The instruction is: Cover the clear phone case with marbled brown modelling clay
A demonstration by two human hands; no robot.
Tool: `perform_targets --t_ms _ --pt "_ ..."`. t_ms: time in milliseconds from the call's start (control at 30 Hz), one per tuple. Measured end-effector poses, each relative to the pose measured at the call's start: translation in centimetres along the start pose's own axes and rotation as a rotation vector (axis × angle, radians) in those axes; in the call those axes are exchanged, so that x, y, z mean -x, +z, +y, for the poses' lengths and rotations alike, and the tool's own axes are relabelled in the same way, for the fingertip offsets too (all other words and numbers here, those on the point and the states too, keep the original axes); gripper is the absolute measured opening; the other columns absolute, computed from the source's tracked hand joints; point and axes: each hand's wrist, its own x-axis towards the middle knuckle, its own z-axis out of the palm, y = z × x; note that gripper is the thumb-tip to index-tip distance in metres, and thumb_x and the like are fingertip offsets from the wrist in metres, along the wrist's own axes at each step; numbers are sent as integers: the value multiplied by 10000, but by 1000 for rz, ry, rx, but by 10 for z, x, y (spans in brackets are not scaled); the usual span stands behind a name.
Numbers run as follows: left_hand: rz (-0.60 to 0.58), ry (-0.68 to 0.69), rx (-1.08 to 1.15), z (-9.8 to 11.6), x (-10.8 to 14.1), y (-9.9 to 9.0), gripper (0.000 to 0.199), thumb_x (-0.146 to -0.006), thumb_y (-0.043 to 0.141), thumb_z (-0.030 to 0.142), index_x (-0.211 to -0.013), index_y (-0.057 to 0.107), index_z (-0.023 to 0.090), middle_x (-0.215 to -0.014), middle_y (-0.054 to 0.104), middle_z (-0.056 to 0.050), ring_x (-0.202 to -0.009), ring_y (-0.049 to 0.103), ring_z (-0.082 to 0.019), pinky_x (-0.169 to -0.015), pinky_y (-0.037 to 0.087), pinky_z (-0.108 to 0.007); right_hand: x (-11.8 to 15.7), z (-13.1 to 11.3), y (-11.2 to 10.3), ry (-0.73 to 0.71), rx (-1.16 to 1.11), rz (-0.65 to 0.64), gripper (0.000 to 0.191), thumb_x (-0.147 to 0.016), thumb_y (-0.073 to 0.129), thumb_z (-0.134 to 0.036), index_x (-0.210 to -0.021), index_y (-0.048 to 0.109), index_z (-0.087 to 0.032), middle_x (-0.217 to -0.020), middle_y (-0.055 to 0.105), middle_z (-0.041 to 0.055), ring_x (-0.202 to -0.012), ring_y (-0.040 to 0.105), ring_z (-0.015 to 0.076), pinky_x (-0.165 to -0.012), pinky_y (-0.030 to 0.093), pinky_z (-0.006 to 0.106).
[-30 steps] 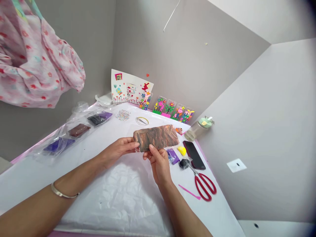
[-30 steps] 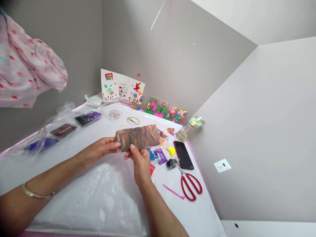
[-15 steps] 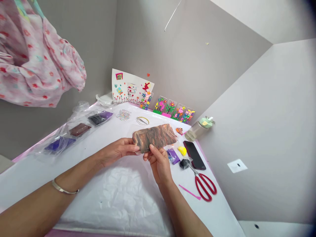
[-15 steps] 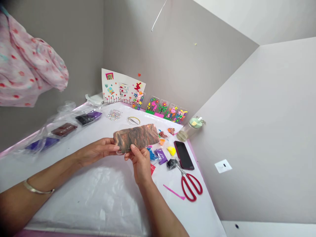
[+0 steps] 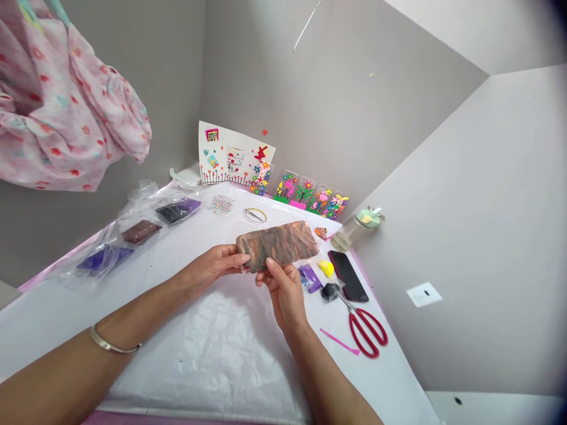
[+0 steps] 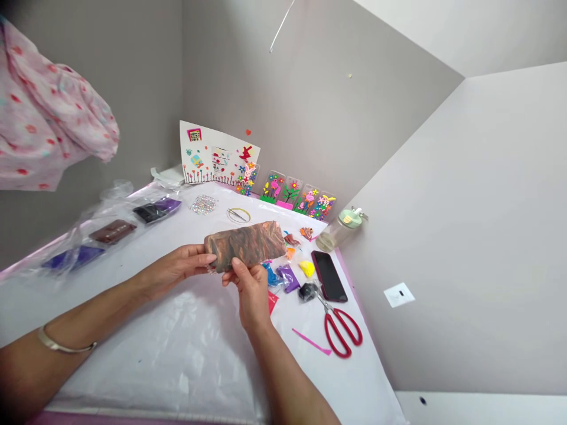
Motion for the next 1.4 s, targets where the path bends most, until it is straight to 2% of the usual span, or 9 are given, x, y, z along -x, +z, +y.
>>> perform_targets --t_ms 67,333,467,633,800,933,1033,1167,1400 --pt "4 -27 12 1 0 0 278 -892 590 361 -1023 723 155 -999 728 -91 -953 626 -224 -989 411 -425 0 0 0 0 0 -4 191 -751 743 -298 -716 682 -121 -623 625 19 -532 549 112 -530 442 239" --pt "-102 -51 55 5 2 1 282 -889 584 373 -971 743 155 -996 733 -101 -974 639 -239 -1015 402 -428 1 -2 0 -13 13 -24 185 -775 721 -298 -713 686 -127 -589 615 15 -520 536 114 -531 434 244" --pt "-70 -36 1 2 1 3 315 -911 538 402 -927 731 154 -908 724 -84 -919 634 -229 -985 412 -424 2 1 -2 -34 76 -34 207 -792 704 -318 -708 690 -130 -579 631 24 -521 533 120 -548 435 256" --pt "31 -24 0 -5 0 4 180 -854 610 301 -933 712 176 -894 707 -46 -906 616 -211 -967 417 -401 1 9 -9 -89 232 -22 247 -832 669 -342 -694 697 -139 -599 645 31 -568 562 136 -619 448 279" --pt "-3 -2 -18 -5 0 4 195 -848 561 275 -936 705 177 -871 704 -49 -874 627 -217 -967 421 -425 2 9 -10 -135 342 -26 298 -848 642 -379 -667 692 -148 -615 655 36 -591 567 147 -636 447 282" --pt "8 -9 -19 -4 0 6 210 -849 561 278 -970 704 185 -933 706 -51 -884 625 -216 -973 421 -430 2 7 -10 -167 428 -20 344 -854 632 -386 -606 681 -152 -608 655 42 -618 580 154 -657 438 278" --pt "50 -13 -5 -4 0 7 228 -855 576 271 -1042 688 207 -1008 692 -45 -962 608 -222 -980 422 -431 1 7 -10 -138 363 6 302 -841 649 -381 -650 692 -151 -616 660 43 -601 575 153 -648 445 279" --pt "53 -32 40 -5 0 6 249 -865 613 323 -1070 687 202 -1072 665 -59 -1004 587 -222 -986 428 -435 -2 4 -8 -82 136 22 212 -793 703 -336 -706 684 -145 -610 645 24 -546 552 130 -581 448 262" --pt "19 -53 75 -6 -1 3 212 -858 650 319 -997 714 172 -1016 651 -52 -954 585 -190 -999 426 -428 -4 -2 -4 -25 -24 19 172 -766 728 -280 -712 684 -123 -630 640 20 -530 552 111 -535 447 240"
